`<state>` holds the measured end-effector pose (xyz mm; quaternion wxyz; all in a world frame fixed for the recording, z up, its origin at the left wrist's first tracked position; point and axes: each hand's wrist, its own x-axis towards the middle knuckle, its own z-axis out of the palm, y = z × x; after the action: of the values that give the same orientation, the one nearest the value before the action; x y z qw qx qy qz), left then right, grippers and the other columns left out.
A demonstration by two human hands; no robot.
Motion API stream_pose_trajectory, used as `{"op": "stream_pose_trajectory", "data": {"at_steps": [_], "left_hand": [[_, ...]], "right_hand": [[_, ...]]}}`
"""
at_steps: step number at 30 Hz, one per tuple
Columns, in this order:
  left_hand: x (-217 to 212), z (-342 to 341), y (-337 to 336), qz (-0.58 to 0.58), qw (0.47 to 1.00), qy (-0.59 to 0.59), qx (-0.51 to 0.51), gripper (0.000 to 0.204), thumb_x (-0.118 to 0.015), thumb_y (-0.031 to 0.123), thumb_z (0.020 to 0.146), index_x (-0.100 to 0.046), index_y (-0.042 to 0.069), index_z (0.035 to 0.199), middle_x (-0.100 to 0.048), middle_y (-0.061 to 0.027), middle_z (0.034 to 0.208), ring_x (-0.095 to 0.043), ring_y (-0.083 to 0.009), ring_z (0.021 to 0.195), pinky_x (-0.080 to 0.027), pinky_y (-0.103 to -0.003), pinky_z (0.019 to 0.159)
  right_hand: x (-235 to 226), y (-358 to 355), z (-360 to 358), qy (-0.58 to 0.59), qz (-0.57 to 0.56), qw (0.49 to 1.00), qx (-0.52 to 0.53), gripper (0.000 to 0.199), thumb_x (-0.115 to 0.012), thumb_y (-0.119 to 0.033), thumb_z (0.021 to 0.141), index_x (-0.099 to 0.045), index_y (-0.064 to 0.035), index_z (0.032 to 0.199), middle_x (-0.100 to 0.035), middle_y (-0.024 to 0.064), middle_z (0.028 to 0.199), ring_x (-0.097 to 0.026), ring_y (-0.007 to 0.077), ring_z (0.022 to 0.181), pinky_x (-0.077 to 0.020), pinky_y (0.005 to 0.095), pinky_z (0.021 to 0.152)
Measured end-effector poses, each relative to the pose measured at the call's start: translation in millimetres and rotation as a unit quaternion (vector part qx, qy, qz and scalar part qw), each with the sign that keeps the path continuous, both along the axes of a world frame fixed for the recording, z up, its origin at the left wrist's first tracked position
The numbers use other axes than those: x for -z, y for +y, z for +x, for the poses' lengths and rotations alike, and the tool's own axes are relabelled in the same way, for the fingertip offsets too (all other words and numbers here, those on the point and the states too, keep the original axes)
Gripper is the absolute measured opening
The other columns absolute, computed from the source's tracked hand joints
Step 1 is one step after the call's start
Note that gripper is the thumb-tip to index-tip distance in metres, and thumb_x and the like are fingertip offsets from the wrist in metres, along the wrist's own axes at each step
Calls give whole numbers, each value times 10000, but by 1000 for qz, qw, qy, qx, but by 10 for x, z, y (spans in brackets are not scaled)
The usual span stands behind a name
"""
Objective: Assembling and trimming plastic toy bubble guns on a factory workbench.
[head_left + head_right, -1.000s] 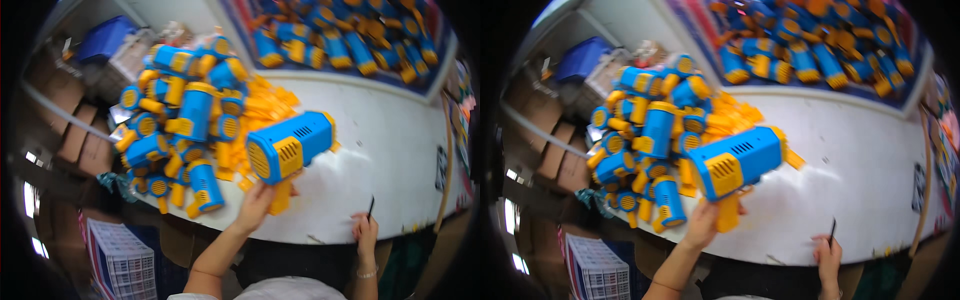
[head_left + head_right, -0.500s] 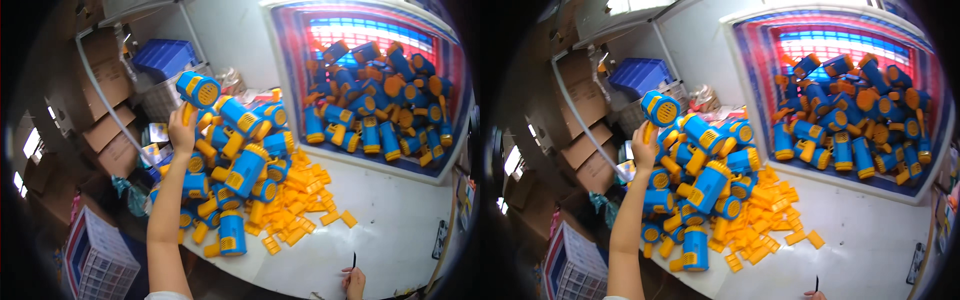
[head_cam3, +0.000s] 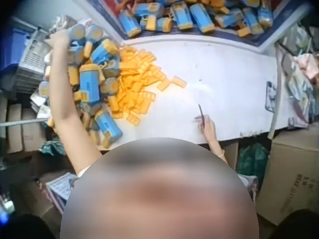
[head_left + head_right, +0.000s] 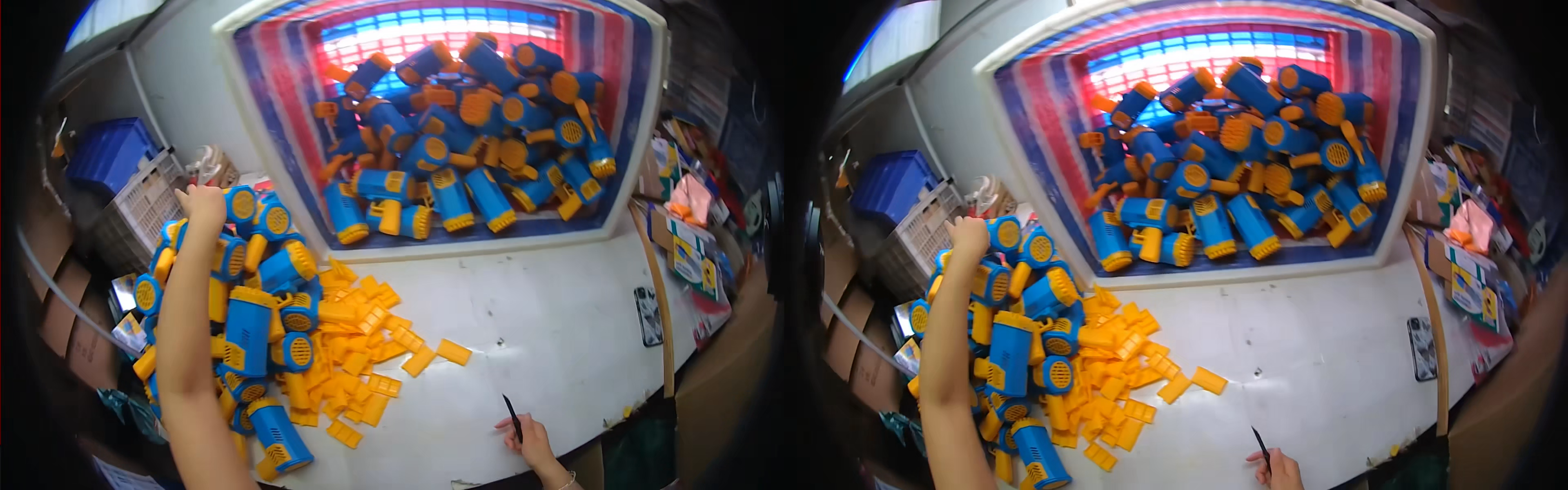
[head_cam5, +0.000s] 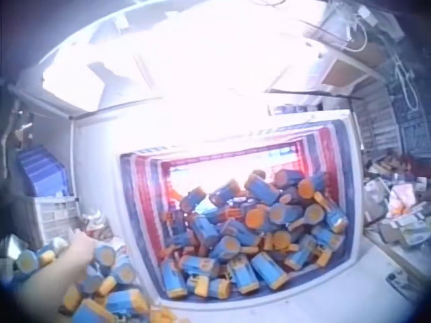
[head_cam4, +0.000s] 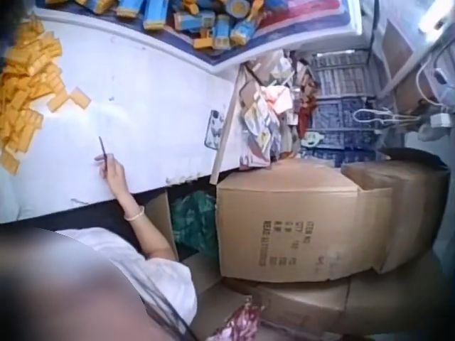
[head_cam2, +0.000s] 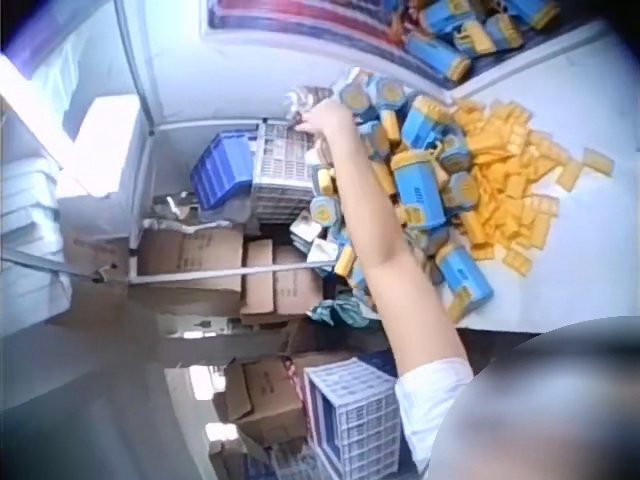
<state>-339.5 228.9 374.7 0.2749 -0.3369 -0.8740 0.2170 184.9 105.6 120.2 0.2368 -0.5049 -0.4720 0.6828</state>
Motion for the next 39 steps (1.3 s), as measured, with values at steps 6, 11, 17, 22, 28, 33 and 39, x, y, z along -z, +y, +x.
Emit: {"op": "stream_pose_trajectory", "data": {"at_steps": [6,11,17,22,28,33,39], "left_hand": [[746,1731,1131,5,905,-255,340,397,-584,397,773,-616,1,783,-617,-174,812,-590,-331,788,-471,-412,697],[1554,1687,2535,78,863,-431,253,708,-512,617,736,-609,-74,852,-600,-269,869,-576,-391,863,-455,-412,762],[2479,1515,3162,319,828,-385,253,987,-715,430,633,-207,-98,1295,-423,-279,1187,-458,-392,1061,-406,-391,878],[2269,1706,2758,263,827,-393,305,825,-674,256,656,-257,-43,1302,-460,-244,1133,-493,-374,1010,-423,-385,856],[1742,2140,2100,101,808,-452,364,891,-716,314,651,-227,24,1338,-461,-231,1174,-481,-350,1079,-398,-370,904],[1249,2246,2386,-156,782,-499,340,694,-691,409,696,-446,22,1218,-556,-181,1099,-539,-289,1034,-424,-352,871],[715,2606,3965,173,759,-311,546,619,-659,355,743,-428,9,1201,-482,-212,1160,-478,-326,1083,-401,-372,899]], "right_hand": [[136,701,117,91,-18,994,56,599,-194,-436,944,-549,48,939,-443,8,521,-295,47,400,-227,191,383],[55,1210,461,75,14,991,106,356,-333,-270,935,-548,13,942,-470,-3,594,-332,42,445,-259,180,405],[-42,2226,1228,-47,164,968,186,167,-427,-103,893,-534,-19,989,-501,-19,671,-378,26,497,-321,171,446],[-416,2707,1071,-174,287,941,40,184,-433,-111,893,-535,-44,1030,-537,2,617,-409,43,478,-353,198,459],[-461,3518,1114,-183,478,839,185,140,-535,-130,856,-569,3,885,-506,24,573,-441,69,508,-381,230,483],[-727,4483,1361,-197,630,721,210,188,-445,-128,893,-544,31,890,-546,128,820,-534,241,743,-417,301,669],[-1610,5988,1360,-275,761,549,209,268,-477,-111,843,-514,-12,1089,-467,184,1166,-456,346,1080,-368,358,917]]}}
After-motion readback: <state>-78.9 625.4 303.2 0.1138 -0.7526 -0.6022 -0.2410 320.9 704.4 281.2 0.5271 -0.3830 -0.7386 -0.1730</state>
